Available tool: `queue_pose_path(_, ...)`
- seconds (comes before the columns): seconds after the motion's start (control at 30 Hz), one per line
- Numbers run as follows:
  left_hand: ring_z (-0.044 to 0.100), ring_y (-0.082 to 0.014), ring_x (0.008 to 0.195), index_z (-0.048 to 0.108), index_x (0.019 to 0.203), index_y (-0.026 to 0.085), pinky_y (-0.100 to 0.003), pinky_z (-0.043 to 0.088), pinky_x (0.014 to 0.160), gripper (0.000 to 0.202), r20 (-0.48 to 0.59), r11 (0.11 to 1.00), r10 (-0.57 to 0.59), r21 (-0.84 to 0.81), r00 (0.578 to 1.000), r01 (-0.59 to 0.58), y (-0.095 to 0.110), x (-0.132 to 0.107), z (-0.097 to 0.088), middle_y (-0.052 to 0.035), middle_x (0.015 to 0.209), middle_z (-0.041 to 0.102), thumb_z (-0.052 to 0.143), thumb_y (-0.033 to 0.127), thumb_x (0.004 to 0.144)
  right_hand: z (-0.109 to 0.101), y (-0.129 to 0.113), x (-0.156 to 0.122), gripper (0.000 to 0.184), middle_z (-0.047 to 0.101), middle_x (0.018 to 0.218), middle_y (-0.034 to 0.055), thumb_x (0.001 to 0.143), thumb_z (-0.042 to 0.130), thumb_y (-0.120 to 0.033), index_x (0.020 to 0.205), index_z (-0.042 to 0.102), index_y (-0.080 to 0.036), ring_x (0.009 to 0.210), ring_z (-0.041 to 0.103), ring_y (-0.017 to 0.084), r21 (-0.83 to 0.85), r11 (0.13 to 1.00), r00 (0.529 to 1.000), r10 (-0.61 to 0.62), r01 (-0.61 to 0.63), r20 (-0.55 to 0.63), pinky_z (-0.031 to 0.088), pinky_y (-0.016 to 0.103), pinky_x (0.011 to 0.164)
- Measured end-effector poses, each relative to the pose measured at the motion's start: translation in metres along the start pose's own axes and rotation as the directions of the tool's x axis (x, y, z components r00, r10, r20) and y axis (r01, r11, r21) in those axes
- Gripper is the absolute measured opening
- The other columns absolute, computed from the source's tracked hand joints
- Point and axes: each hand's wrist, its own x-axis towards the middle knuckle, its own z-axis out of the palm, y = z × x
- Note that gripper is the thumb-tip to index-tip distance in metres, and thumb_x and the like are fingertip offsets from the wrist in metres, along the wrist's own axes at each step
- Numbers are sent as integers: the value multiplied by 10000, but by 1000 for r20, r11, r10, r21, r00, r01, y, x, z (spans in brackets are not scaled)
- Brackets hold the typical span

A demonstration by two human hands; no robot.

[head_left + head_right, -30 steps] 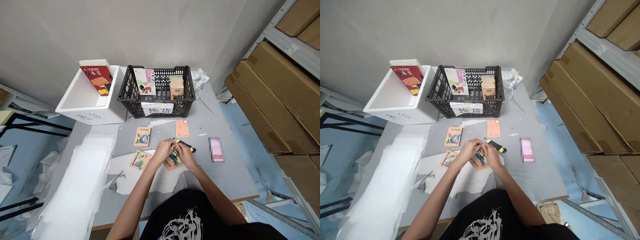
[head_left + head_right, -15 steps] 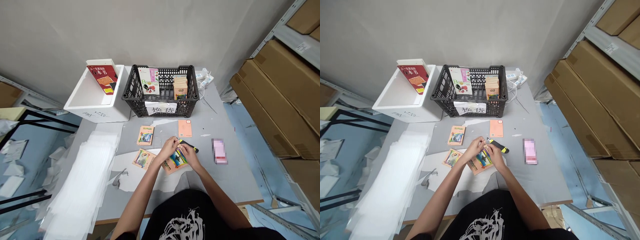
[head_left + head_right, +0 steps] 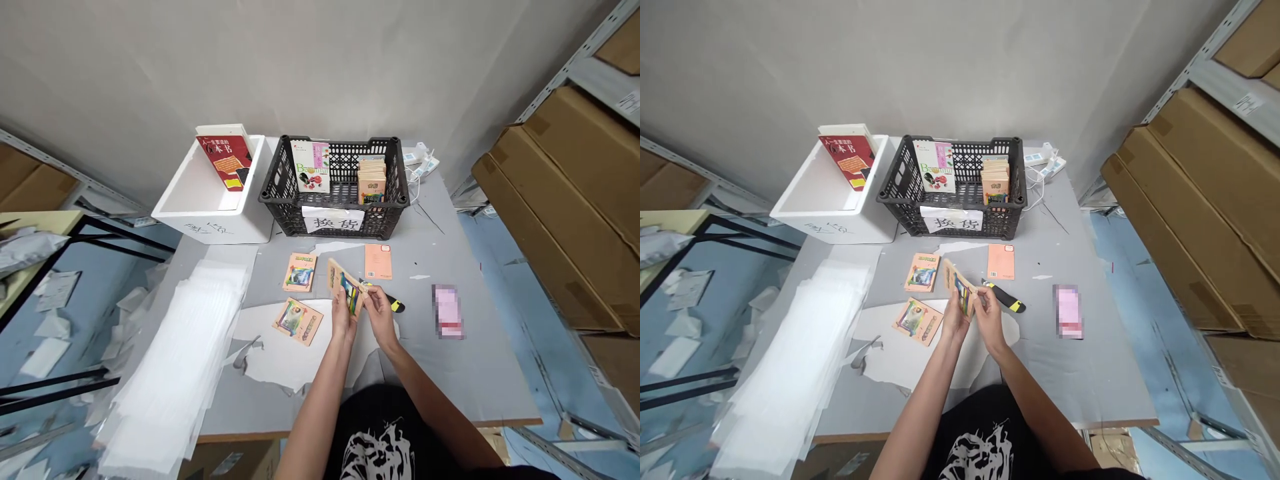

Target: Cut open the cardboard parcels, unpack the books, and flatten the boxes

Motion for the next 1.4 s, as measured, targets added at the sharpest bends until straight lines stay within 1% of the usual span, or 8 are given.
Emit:
queue_pose_path(0.1, 662, -151, 880, 538, 1056, 204, -243, 541, 722, 350, -190, 988, 149, 66, 970, -139, 8, 8, 7, -69, 1007, 659, 574, 472, 835, -4, -5, 5, 323, 641, 914, 29, 760, 635, -520, 896, 575, -233, 901, 609, 182, 84, 993, 994, 82, -88, 74, 534, 333, 789)
queue_pose_path(0.23, 652, -149, 923, 505, 1075, 217, -247, 537, 748, 332, -181, 937, 328, 188, 927, -295, 16, 8, 11, -67, 1082, 641, 542, 465, 857, -11, -15, 13, 367, 666, 904, 30, 714, 677, -547, 877, 607, -226, 856, 630, 191, 123, 979, 981, 145, -161, 130, 567, 323, 696)
queue_pose_path(0.4, 667, -150, 846, 546, 993, 190, -236, 533, 689, 297, -93, 979, 188, 104, 978, -178, 24, -2, 18, -56, 961, 674, 508, 460, 876, -14, -18, 14, 318, 664, 880, 13, 735, 685, -506, 864, 637, -219, 841, 632, 170, 211, 958, 972, 157, -193, 175, 577, 303, 684)
queue_pose_path(0.53, 659, -128, 731, 570, 977, 176, -202, 506, 578, 291, -59, 997, 78, 5, 995, -77, 29, -7, 23, -35, 862, 678, 545, 439, 856, -12, -16, 12, 310, 652, 885, 5, 735, 690, -499, 867, 630, -224, 865, 624, 164, 311, 922, 963, 171, -231, 207, 580, 312, 709)
queue_pose_path(0.73, 459, -44, 398, 564, 841, 146, -147, 291, 343, 281, -1, 995, -72, -73, 997, 72, 31, -7, 26, 48, 574, 546, 590, 425, 819, -13, -17, 13, 308, 621, 783, -5, 719, 708, -494, 727, 564, -223, 802, 617, 160, 391, 878, 953, 200, -277, 225, 572, 326, 698)
queue_pose_path(0.93, 403, -26, 364, 555, 795, 144, -139, 238, 321, 286, 23, 990, -118, -82, 993, 119, 30, -3, 29, 57, 544, 519, 625, 422, 787, -8, -19, 12, 331, 598, 753, -11, 697, 724, -492, 710, 513, -237, 744, 594, 153, 420, 866, 962, 220, -269, 163, 552, 309, 664)
queue_pose_path(1.13, 330, -5, 328, 504, 709, 156, -116, 208, 311, 197, 78, 988, -134, -73, 988, 140, 26, -1, 33, 83, 485, 442, 627, 298, 770, 2, -15, 11, 326, 560, 707, -23, 718, 704, -488, 719, 472, -258, 641, 548, 142, 506, 831, 973, 215, -230, 90, 520, 297, 611)
queue_pose_path(1.4, 361, -31, 335, 525, 759, 163, -138, 227, 318, 196, 75, 990, -133, -30, 988, 136, 19, 6, 31, 76, 492, 446, 583, 347, 796, 3, -14, 8, 264, 598, 766, -7, 770, 645, -475, 768, 499, -255, 737, 593, 152, 454, 872, 978, 210, -182, -11, 518, 295, 687)
